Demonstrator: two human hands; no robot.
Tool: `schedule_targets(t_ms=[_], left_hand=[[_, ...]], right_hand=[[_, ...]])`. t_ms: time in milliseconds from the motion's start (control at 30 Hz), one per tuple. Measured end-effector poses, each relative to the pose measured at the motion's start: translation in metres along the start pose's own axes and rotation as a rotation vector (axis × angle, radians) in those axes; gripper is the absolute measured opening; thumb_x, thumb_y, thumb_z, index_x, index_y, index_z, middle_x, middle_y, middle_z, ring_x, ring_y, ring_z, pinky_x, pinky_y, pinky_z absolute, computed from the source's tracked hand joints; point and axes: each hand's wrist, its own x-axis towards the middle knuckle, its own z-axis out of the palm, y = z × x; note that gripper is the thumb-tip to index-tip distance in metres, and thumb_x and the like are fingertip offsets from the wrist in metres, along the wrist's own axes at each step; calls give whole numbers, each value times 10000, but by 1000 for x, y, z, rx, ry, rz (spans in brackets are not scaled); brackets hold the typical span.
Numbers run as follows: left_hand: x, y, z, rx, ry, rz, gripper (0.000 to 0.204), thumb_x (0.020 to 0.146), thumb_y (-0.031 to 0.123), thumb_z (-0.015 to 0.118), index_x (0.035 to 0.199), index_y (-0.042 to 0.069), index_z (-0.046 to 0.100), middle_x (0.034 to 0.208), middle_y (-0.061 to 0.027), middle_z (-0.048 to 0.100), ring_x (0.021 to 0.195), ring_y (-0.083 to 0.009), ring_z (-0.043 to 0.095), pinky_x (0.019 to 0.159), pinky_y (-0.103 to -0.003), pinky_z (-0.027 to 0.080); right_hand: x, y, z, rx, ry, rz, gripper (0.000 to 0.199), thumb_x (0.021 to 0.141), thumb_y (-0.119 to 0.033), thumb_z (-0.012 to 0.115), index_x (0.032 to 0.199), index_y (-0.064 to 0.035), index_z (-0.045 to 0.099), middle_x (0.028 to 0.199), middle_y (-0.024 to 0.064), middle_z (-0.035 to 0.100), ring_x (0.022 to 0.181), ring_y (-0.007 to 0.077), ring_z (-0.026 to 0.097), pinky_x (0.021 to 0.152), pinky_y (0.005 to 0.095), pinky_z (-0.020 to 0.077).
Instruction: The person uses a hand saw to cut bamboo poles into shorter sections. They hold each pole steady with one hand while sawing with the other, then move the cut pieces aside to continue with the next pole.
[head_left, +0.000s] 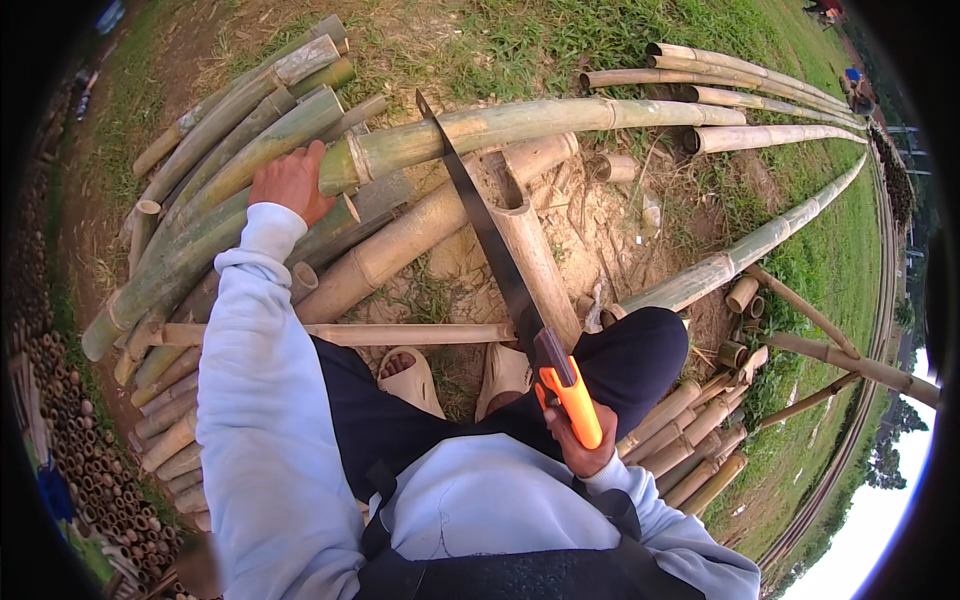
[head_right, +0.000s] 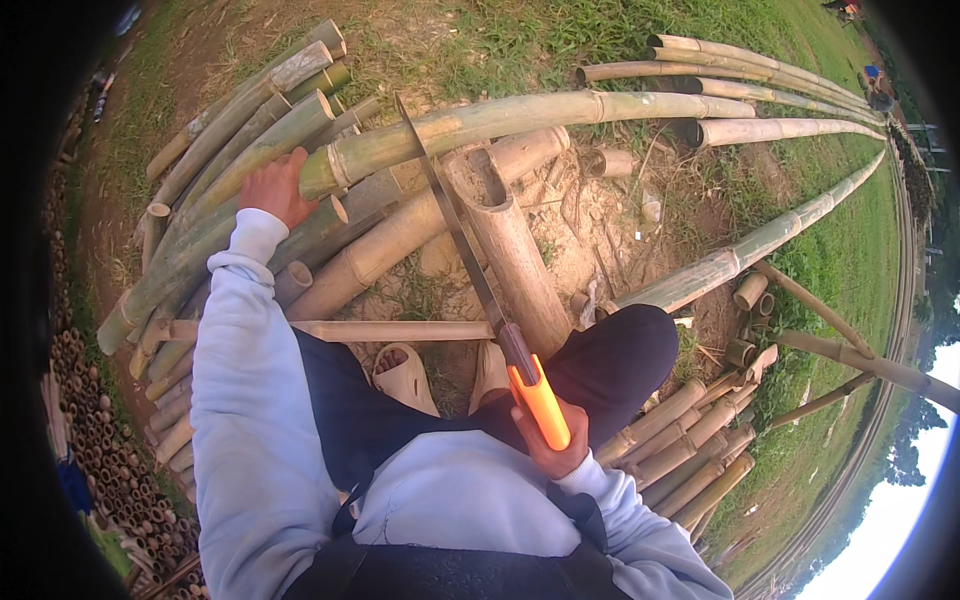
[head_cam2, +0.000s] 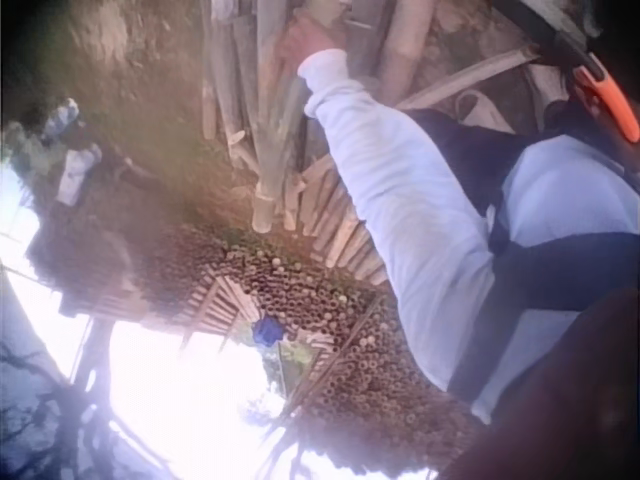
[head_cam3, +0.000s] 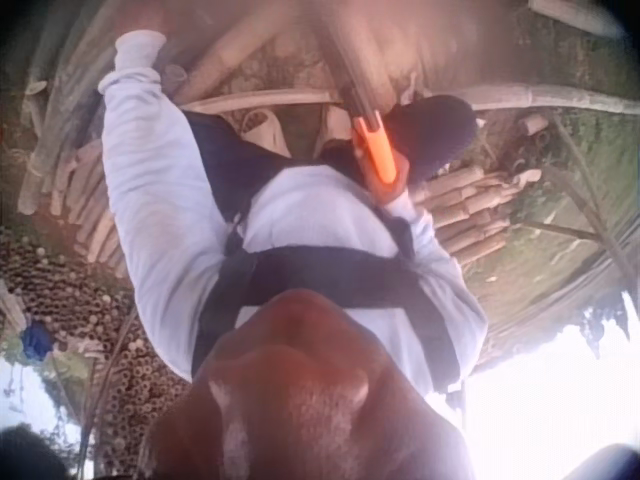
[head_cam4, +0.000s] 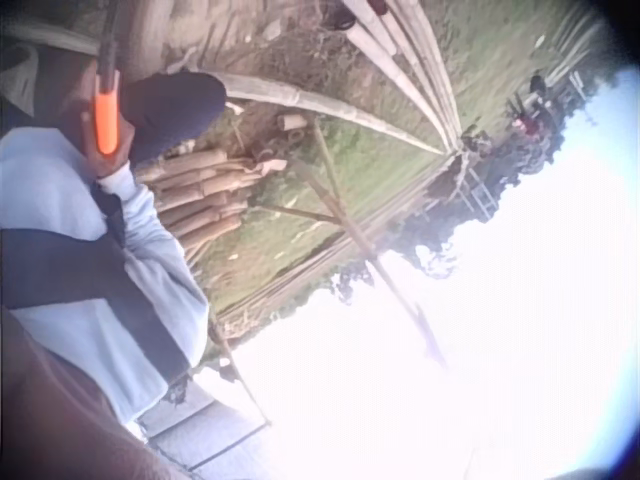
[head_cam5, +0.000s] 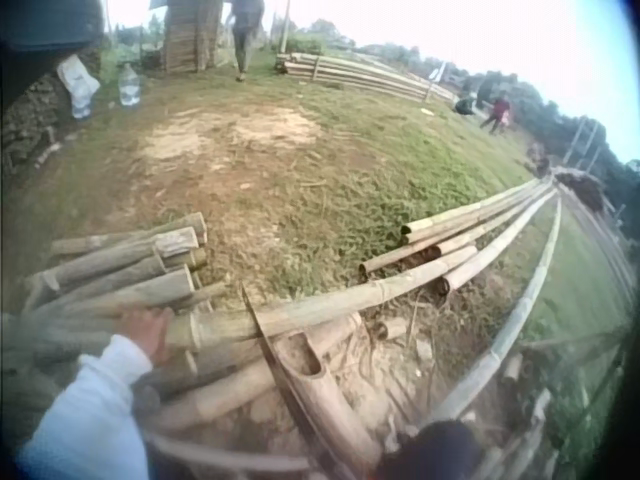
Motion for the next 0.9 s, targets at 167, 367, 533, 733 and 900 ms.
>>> schedule_targets(t_ms=[167, 367, 533, 733, 900], left_hand=[[15, 14, -11, -6, -58, 10, 552, 732, 295, 843, 1153, 68, 569, 1079, -183, 714, 980, -411, 694, 846, -534, 552], [16, 10, -6, -15, -43, 44, 541, 725, 291, 845, 1143, 81, 574, 1073, -186, 717, 977, -416, 693, 842, -530, 556], [8, 7, -10, 25, -44, 2, 529, 731, 303, 841, 1133, 86, 574, 1079, -185, 720, 987, -411, 693, 842, -530, 556], [15, 16, -7, 39, -1, 16, 583, 721, 322, 848, 1187, 99, 579, 1076, -195, 720, 1006, -414, 688, 864, -528, 552], [12, 8, -9, -2, -25, -11, 593, 723, 312, 843, 1206, 96, 576, 1066, -202, 721, 1016, -423, 684, 882, -531, 545]], right_hand=[[128, 0, 30, 18, 50, -119, 222, 949, -94, 690, 1127, 40, 696, 890, 82, 723, 815, 104, 648, 753, 278, 520], [162, -13, 47, 44, 19, -171, 180, 926, -106, 721, 1020, 41, 676, 755, 56, 653, 710, 108, 584, 684, 291, 493], [9, 0, 2, 33, -1, -1, 374, 923, -38, 690, 1285, 39, 637, 1001, 117, 749, 933, 140, 700, 847, 290, 529], [189, -25, 49, 29, 89, -258, 187, 929, -119, 686, 973, 59, 652, 670, 94, 597, 633, 130, 537, 605, 327, 465], [174, -22, 49, 96, 35, -233, 139, 945, -109, 710, 961, 25, 676, 703, -18, 580, 611, 58, 501, 561, 254, 425]])
